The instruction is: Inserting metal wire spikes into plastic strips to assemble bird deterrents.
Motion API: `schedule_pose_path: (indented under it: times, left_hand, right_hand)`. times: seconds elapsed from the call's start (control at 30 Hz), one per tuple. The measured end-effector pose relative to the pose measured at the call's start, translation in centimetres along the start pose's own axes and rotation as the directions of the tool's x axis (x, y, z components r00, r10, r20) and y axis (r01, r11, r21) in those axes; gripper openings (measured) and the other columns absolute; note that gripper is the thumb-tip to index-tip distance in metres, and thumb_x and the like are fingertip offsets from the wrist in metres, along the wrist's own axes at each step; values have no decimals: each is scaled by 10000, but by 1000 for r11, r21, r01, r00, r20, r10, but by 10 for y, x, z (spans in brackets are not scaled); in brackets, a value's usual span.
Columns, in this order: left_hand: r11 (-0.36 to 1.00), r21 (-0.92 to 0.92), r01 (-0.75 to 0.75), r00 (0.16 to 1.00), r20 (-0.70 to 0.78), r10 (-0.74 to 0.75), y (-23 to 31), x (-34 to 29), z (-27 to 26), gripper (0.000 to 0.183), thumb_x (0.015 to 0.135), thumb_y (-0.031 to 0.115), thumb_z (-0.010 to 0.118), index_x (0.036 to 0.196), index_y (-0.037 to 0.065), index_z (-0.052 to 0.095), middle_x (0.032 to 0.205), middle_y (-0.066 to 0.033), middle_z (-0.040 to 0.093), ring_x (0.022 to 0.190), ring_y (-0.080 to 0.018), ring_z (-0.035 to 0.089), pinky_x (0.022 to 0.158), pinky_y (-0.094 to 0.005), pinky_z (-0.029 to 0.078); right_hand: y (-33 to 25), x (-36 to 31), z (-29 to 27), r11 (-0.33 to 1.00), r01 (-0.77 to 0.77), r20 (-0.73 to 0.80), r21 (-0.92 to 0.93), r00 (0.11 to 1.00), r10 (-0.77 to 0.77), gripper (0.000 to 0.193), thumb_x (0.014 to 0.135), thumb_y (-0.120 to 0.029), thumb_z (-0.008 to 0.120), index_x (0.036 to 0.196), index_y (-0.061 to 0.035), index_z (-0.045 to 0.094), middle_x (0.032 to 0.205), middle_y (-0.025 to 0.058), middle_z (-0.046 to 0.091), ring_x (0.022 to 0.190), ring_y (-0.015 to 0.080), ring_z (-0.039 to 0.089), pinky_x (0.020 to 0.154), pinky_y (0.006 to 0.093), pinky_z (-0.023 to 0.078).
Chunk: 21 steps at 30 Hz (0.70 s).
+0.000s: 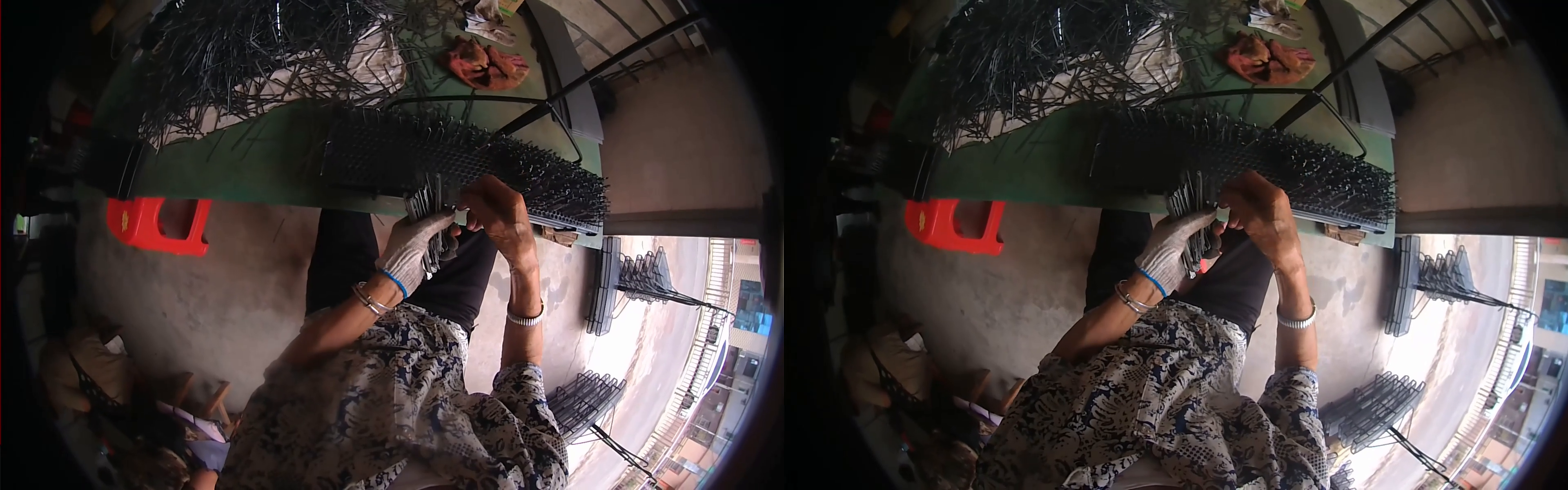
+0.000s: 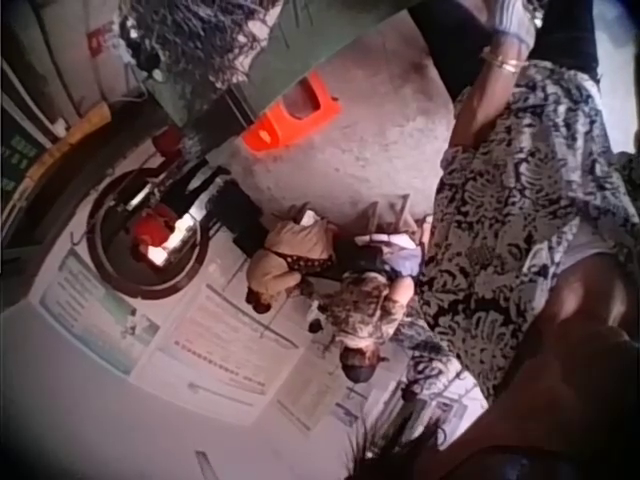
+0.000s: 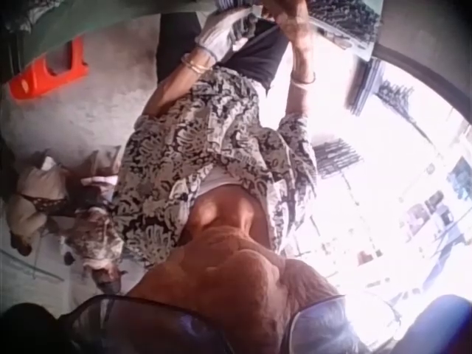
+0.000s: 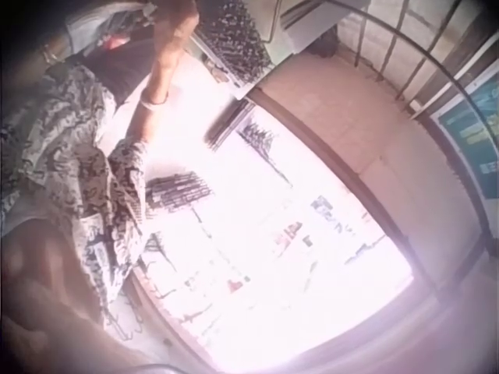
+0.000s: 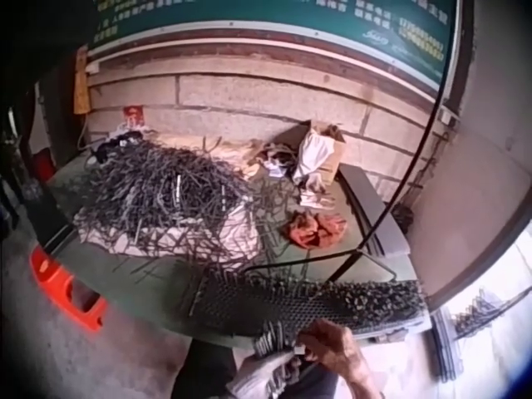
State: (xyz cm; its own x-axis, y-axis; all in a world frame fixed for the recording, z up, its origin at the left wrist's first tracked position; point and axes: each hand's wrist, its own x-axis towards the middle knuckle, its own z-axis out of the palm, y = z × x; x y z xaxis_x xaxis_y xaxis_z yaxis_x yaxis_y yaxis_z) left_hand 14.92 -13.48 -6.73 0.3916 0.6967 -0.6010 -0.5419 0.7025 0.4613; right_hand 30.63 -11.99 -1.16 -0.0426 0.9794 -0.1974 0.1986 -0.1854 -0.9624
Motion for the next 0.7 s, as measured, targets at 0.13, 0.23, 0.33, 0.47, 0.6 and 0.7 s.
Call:
schedule_pose_path:
  times: [0.13,0.23,0.33,0.47,0.6,0.7]
  left_hand:
    - [999,-26,45,998,-37,-45,2,-1,1,193,868,190,686,985,39,661,797,-51,684,634,-115,643,539,-239,552]
    - [995,-58,75,995,-55,-79,3,2,-1,169,869,183,683,966,47,660,807,-50,685,634,-119,646,547,-242,559]
    - [990,-114,83,996,-17,-85,0,4,-1,175,890,168,654,968,12,650,805,-97,674,612,-162,650,480,-275,539]
    - [994,-86,67,995,-72,-74,-1,2,4,173,888,166,655,963,10,653,791,-92,668,598,-160,643,453,-267,530]
    - [996,-58,62,998,-27,-64,1,1,3,161,878,143,661,956,1,657,783,-90,665,582,-164,637,443,-268,537]
    - [996,-45,72,996,-47,-74,-1,2,3,161,876,139,663,958,0,659,785,-89,667,575,-163,635,440,-267,538]
  right_hand:
    - [2,2,-3,990,123,-179,-64,975,-132,41,884,-37,598,903,-3,586,735,36,611,616,81,561,573,224,462]
    - [7,13,-14,919,248,-385,-307,851,-358,39,896,-35,588,928,-16,575,763,38,620,631,74,551,578,222,453]
    - [19,35,-19,838,267,-489,-476,712,-504,36,909,-40,588,939,-36,568,768,29,608,655,62,528,582,219,436]
    - [32,51,-16,754,291,-477,-589,627,-616,32,917,-44,584,939,-36,561,692,28,569,616,63,512,576,220,435]
    - [35,59,-21,755,268,-458,-598,659,-597,16,920,-42,572,911,-31,567,685,24,568,587,60,520,560,222,440]
    - [32,57,-22,757,258,-443,-600,681,-583,31,923,-43,564,898,-26,572,658,14,559,573,58,525,551,221,440]
